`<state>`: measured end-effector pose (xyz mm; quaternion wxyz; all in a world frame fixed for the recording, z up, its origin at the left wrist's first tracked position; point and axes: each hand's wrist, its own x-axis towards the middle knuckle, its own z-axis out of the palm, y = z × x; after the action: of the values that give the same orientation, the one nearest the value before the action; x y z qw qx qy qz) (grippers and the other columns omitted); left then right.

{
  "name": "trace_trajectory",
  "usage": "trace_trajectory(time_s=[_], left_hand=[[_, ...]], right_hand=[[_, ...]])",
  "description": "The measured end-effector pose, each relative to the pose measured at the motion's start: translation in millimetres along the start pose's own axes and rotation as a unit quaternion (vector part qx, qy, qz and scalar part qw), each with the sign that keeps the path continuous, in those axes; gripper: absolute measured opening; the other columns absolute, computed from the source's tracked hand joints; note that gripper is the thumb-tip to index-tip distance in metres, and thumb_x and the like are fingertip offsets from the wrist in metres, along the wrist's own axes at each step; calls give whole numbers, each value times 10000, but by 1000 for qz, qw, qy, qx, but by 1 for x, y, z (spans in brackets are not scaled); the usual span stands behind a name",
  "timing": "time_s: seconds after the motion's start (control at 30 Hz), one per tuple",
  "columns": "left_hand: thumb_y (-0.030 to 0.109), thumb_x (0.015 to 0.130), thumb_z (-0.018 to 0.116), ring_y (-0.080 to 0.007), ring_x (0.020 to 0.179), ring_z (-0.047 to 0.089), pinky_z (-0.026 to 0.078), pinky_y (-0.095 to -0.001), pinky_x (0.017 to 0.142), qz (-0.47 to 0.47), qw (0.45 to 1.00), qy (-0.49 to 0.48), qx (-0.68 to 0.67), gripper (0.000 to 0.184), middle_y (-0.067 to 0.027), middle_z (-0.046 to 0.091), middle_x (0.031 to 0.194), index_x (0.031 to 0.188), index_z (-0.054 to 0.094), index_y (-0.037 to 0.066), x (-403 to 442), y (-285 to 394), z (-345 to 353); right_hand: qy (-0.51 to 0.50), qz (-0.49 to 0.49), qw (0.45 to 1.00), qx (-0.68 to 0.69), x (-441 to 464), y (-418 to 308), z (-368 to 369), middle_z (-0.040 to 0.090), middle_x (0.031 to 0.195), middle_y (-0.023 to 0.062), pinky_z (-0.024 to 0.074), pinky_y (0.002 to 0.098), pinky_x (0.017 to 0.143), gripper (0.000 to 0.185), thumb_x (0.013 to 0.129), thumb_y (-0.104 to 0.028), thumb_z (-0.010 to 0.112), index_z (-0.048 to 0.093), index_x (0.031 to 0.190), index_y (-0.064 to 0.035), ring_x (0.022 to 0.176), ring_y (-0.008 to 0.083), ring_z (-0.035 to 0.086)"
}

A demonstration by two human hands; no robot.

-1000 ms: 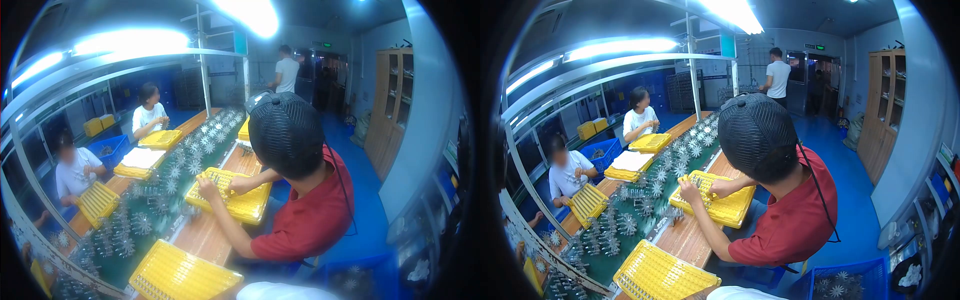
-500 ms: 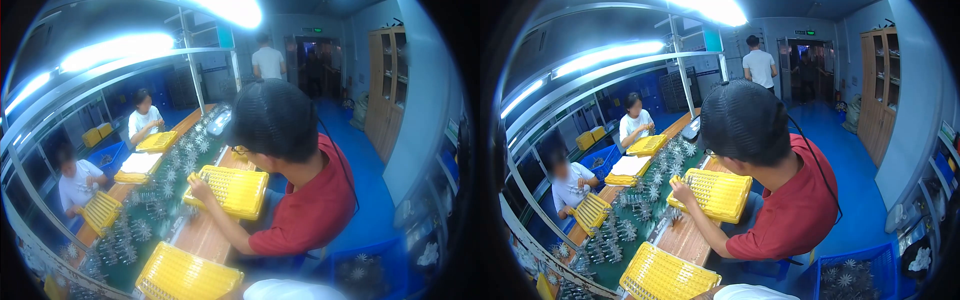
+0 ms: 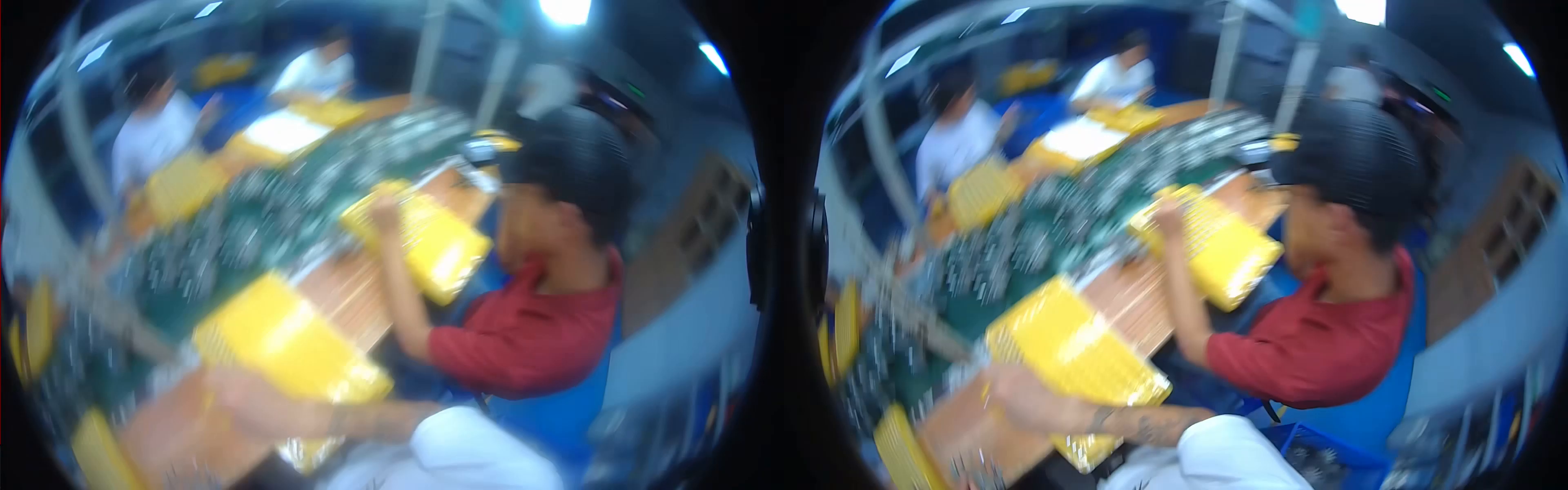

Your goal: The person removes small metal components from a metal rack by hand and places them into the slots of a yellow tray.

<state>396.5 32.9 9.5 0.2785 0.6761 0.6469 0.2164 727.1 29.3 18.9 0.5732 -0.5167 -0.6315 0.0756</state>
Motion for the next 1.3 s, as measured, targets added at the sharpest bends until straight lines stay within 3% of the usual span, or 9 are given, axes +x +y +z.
trace_trajectory(time_s=[0.03,0.07,0.1,0.13,0.23,0.37,0.63,0.73,1.3], left_hand=[[165,959,697,-293,1043,681,521,-389,945,101,992,79,2,278,-180,726,1150,1180,730,0,1,-24,14],[18,918,711,-271,881,710,544,-396,831,200,968,151,19,177,-185,759,992,1079,764,-29,-4,-44,16],[29,913,719,-275,831,715,550,-374,792,148,976,141,75,167,-175,764,950,1065,770,-20,-18,5,8],[21,868,725,-303,717,690,518,-382,653,207,959,185,49,100,-189,724,830,953,758,-21,-16,25,16],[-22,798,762,-252,679,683,510,-325,630,169,973,155,9,174,-160,721,815,971,760,-3,-7,41,20],[-39,776,755,-236,663,677,506,-313,620,147,977,148,-39,180,-144,721,793,953,763,-6,1,43,21],[-55,757,762,-226,660,686,508,-297,610,140,978,150,-40,214,-137,722,784,965,768,-6,23,43,30],[-55,754,764,-226,650,681,509,-300,611,140,980,139,-37,213,-137,723,783,961,768,-5,27,43,34],[-27,754,769,-238,642,675,509,-321,600,157,975,151,-47,180,-123,713,757,930,768,10,29,50,39]], right_hand=[[-65,-6,991,-113,-3,-1,-26,605,941,172,515,440,756,98,772,-73,671,647,860,-36,866,357,615],[-102,-2,978,-181,-14,4,-36,587,881,150,508,460,719,99,725,-57,682,652,819,-50,813,349,599],[-140,4,972,-191,-18,4,-51,593,851,127,512,443,686,95,700,-36,710,671,784,-58,798,331,615],[-146,24,975,-163,-20,5,-58,611,846,114,516,433,668,159,697,-17,751,730,845,-70,787,326,626],[-216,74,960,-163,-38,19,-60,648,832,123,522,407,641,286,720,-25,804,780,1004,-53,736,308,649],[-271,90,942,-177,-54,28,-52,589,776,88,514,415,613,255,736,-82,783,787,990,-58,699,294,632],[-411,99,876,-231,-53,33,-53,547,743,103,493,448,610,124,645,-59,737,627,627,-5,699,309,612],[-460,96,848,-246,-43,27,-52,580,759,125,517,443,633,129,717,-93,779,710,732,16,685,342,623],[-405,141,863,-266,-39,34,-53,609,786,133,518,450,644,135,753,-94,774,707,753,23,709,346,642]])
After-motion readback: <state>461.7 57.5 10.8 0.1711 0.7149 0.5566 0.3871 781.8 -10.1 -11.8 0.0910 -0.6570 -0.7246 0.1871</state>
